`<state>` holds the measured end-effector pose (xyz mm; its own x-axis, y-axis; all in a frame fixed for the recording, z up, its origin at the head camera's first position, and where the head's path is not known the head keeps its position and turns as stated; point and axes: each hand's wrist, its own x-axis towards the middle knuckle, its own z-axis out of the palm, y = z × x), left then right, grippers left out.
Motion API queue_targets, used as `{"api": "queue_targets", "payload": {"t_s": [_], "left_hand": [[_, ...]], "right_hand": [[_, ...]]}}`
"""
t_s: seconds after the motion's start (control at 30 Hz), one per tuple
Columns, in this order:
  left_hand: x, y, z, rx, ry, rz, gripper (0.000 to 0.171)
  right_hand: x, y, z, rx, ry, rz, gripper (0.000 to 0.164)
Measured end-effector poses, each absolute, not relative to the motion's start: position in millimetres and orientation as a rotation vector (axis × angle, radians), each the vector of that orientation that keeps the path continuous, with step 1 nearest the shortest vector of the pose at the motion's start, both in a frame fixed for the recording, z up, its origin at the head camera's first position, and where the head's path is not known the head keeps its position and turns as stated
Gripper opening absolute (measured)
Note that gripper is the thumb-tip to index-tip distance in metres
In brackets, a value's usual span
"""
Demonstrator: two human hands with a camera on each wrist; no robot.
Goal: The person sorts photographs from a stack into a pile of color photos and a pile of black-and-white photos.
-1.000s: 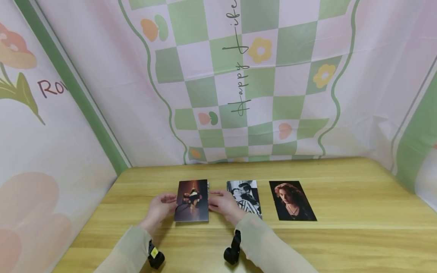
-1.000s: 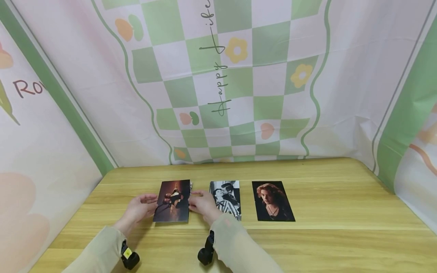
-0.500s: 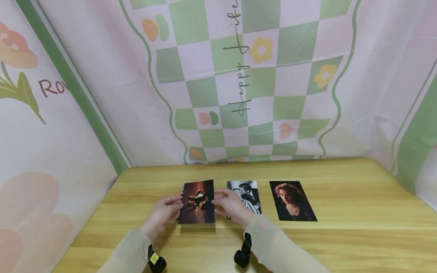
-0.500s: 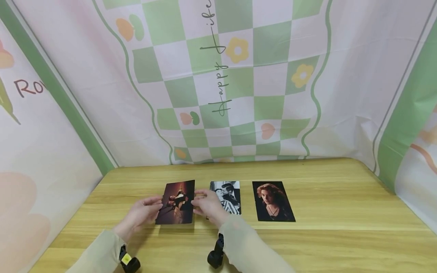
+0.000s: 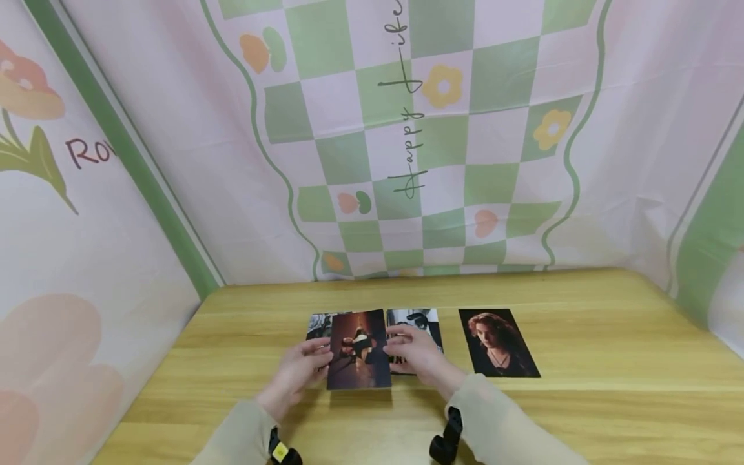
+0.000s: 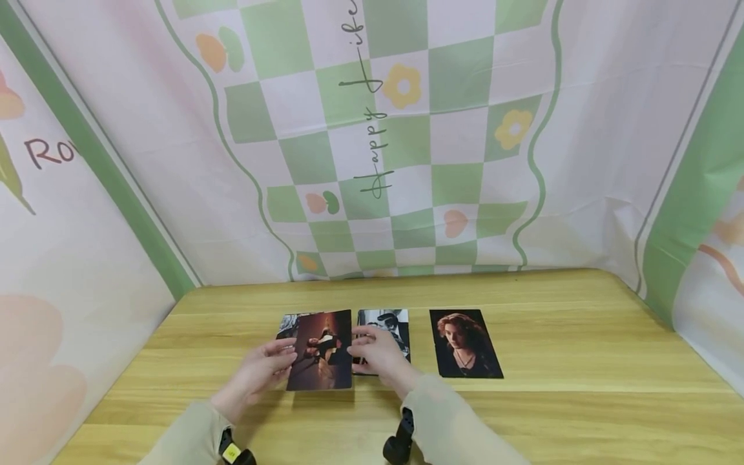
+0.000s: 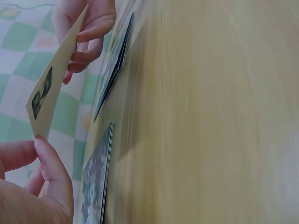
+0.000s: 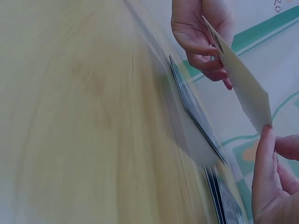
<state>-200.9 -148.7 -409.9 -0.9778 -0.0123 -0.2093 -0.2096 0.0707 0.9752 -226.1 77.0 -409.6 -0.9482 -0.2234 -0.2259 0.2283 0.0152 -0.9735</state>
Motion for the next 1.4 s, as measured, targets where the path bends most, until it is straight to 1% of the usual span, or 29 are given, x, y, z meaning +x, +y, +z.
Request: {"api": "queue_targets", "payload": {"t_s": [0.23,0.47,0.6,0.8,0.97,1.13,1.4], "left_hand": [[-203.4,-122.6,-411.0,-0.133,2.121,2.035,0.042],[-205.0,-91.2,-415.4,-0.13,2.064,2.069,0.041],[-205.1,-74.1,-415.9,-0.122,2.054,2.062,0.042],[-207.2,-48.6,-418.2,-0.126,2.048,2.071,0.039],[-214.3,-26.0,-415.5,-0.078,2.043,2.082,0.034],[-224.7,-5.3,-410.2,-0.033,2.058,2.048,0.031],[-236.2,28.1,-407.1,-0.069,2.043,2.07,0.028]], "right_hand": [[-222.6,109.6,-414.8,-0.058,2.039,-1.954,0.045],[-218.6,143.9,-414.2,-0.086,2.111,-1.868,0.051],[-218.0,161.1,-414.3,-0.099,2.156,-1.844,0.052],[-216.4,185.2,-411.0,-0.097,2.193,-1.8,0.052],[-220.6,209.3,-408.2,-0.082,2.231,-1.774,0.057],[-228.2,230.4,-407.3,-0.1,2.247,-1.774,0.057],[-235.9,262.4,-406.1,-0.115,2.324,-1.666,0.054]]}}
